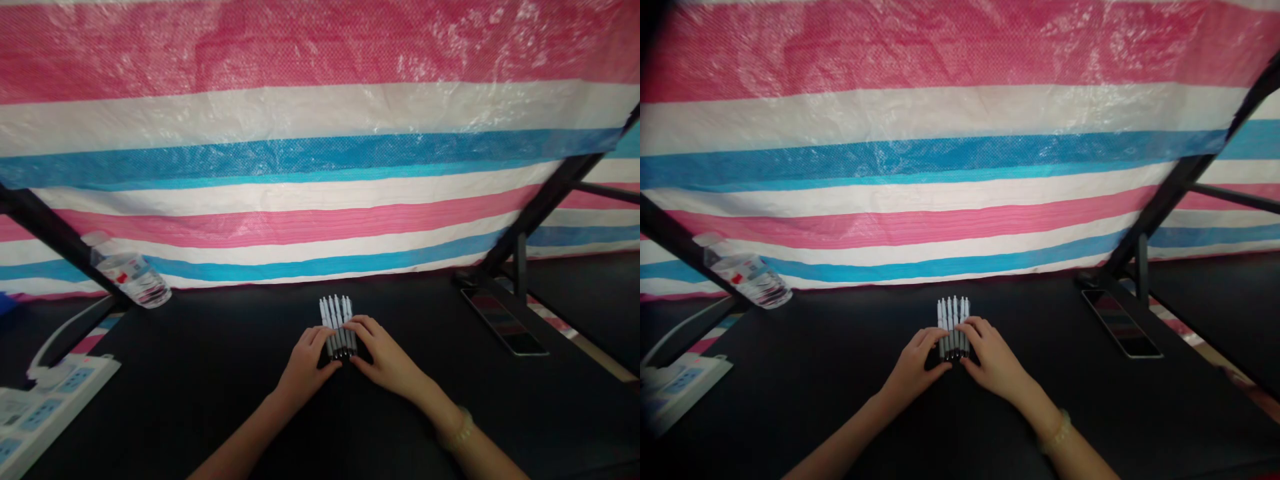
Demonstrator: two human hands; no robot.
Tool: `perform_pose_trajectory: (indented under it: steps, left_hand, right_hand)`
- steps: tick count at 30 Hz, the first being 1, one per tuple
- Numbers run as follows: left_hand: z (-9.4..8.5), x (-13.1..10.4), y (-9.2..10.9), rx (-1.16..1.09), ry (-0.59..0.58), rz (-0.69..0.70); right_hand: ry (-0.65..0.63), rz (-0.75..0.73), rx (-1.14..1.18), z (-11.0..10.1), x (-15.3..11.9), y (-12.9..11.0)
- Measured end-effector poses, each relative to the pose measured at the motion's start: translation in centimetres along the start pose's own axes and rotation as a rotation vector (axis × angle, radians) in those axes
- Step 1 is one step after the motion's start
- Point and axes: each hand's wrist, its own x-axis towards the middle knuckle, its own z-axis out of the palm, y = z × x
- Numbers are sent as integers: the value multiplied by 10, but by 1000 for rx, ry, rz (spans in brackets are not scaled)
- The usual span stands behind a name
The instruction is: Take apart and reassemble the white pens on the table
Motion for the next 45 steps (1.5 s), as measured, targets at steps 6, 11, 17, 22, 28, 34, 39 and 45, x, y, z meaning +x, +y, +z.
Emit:
perform_pose_trajectory:
  steps: [6, 11, 17, 22, 28, 34, 39, 45]
  left_hand:
    - [3, -2, 1, 45, 29, 71]
    - [-12, -4, -9, 140, -56, 117]
    - [-23, -3, -15, 342, -79, 167]
    - [-21, -2, -18, 417, -121, 214]
    - [-21, -5, -11, 286, -70, 350]
    - [-17, -16, 9, -78, 33, 292]
    - [-10, -9, 13, -900, 261, -265]
    - [-15, 2, 14, -1265, 182, -587]
  right_hand:
    - [13, -13, 0, 2, 3, 3]
    - [103, 2, -24, 1, 3, -6]
    - [196, 5, 147, 8, -2, -22]
    - [188, 127, 313, 12, -5, -33]
    - [-166, 511, 798, 35, -12, -37]
    - [-322, 625, 1201, 55, -19, -40]
    - [-362, 652, 1348, 54, -19, -42]
    - [-423, 698, 1552, 55, -22, -48]
